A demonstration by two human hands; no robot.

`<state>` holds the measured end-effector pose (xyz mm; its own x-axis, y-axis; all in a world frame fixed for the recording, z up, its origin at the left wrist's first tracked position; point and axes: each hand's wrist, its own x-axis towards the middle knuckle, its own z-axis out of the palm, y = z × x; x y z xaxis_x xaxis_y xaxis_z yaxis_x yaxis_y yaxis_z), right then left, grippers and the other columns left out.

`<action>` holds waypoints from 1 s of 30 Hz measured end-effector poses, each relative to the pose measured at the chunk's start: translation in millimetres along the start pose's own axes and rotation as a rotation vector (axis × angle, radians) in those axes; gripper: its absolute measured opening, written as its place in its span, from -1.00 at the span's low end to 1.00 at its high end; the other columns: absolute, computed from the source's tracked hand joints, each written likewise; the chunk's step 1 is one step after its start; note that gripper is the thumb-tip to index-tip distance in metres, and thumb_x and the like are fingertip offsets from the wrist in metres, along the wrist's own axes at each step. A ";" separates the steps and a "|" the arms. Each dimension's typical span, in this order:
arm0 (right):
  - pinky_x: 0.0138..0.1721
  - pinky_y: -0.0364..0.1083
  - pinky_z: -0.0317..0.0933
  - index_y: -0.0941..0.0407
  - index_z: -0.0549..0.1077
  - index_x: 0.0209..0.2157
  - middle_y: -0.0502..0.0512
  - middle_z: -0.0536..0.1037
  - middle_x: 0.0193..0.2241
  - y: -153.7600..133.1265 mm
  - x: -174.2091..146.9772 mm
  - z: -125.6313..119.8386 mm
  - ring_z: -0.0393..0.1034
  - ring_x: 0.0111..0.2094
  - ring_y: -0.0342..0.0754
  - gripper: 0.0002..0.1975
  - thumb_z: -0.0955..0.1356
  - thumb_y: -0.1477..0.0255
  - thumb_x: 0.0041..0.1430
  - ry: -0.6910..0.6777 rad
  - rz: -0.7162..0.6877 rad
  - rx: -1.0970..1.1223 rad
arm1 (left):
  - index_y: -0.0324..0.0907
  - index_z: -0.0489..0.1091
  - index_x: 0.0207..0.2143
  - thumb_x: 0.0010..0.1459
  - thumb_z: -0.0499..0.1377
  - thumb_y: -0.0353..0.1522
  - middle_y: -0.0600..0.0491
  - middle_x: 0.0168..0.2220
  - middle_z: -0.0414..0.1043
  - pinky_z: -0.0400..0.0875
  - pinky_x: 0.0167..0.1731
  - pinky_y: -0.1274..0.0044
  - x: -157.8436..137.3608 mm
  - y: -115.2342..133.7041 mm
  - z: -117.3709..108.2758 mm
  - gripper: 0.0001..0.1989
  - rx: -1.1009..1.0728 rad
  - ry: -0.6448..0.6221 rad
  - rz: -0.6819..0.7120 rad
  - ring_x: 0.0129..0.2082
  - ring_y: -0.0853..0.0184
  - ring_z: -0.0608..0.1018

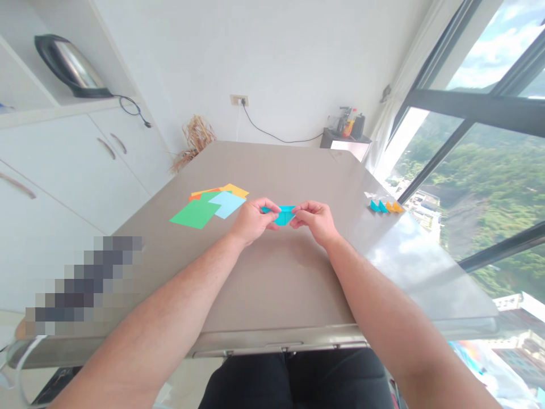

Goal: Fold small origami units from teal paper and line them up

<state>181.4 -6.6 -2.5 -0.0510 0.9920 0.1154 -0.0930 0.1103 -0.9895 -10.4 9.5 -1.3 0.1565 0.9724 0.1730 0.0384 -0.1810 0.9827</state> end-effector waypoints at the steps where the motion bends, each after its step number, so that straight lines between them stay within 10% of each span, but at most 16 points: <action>1: -0.34 -0.03 0.44 0.13 0.52 -0.47 0.05 0.59 -0.58 0.4 0.1 0.3 0.51 -0.51 -0.05 -0.89 0.44 0.40 -0.10 0.005 -0.002 -0.022 | -0.20 0.52 -0.38 -0.06 0.38 -0.32 0.07 -0.47 0.52 0.60 -0.47 0.44 0.4 -1.4 -0.1 -0.82 0.039 -0.005 0.019 -0.50 0.31 0.61; 10: -0.46 -0.11 0.24 0.07 0.44 -0.24 -0.09 0.54 -0.51 -1.0 0.1 3.0 0.32 -0.59 -0.17 -0.68 0.49 0.27 -0.03 0.041 -0.051 -0.136 | -0.17 0.52 -0.41 0.03 0.30 -0.32 0.08 -0.44 0.56 0.58 -0.44 0.50 -1.1 -4.3 3.5 -0.90 0.131 -0.071 0.092 -0.49 0.31 0.64; 16: -0.47 -0.11 0.13 0.11 0.58 -0.43 -0.05 0.42 -0.62 2.4 3.3 0.4 0.23 -0.55 -0.16 -0.78 0.45 0.23 0.01 -0.010 -0.036 -0.327 | -0.19 0.51 -0.42 0.02 0.31 -0.32 0.05 -0.43 0.56 0.60 -0.39 0.48 -3.2 -1.8 5.8 -0.88 0.083 -0.095 0.101 -0.42 0.30 0.64; 21: -0.41 -0.10 0.19 0.11 0.54 -0.44 -0.01 0.52 -0.50 -0.9 0.3 1.8 0.31 -0.49 -0.14 -0.79 0.46 0.25 -0.02 -0.011 -0.057 -0.291 | -0.14 0.49 -0.08 -0.04 0.33 -0.41 0.11 -0.37 0.58 0.62 -0.36 0.46 -3.7 2.1 5.5 -0.60 0.020 -0.065 0.083 -0.44 0.33 0.64; 30: -0.31 -0.09 0.23 0.12 0.55 -0.44 0.00 0.56 -0.46 -3.2 -4.5 7.2 0.37 -0.40 -0.11 -0.85 0.45 0.32 -0.06 -0.043 -0.064 -0.287 | -0.20 0.50 -0.41 -0.12 0.43 -0.33 0.07 -0.47 0.55 0.61 -0.32 0.41 -2.8 -1.9 6.2 -0.77 -0.020 -0.065 0.002 -0.41 0.29 0.63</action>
<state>174.8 -11.9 0.8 -0.0970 0.9796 0.1760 0.1876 0.1916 -0.9634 -4.8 6.2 -4.0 0.2203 0.9604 0.1707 0.0181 -0.1790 0.9837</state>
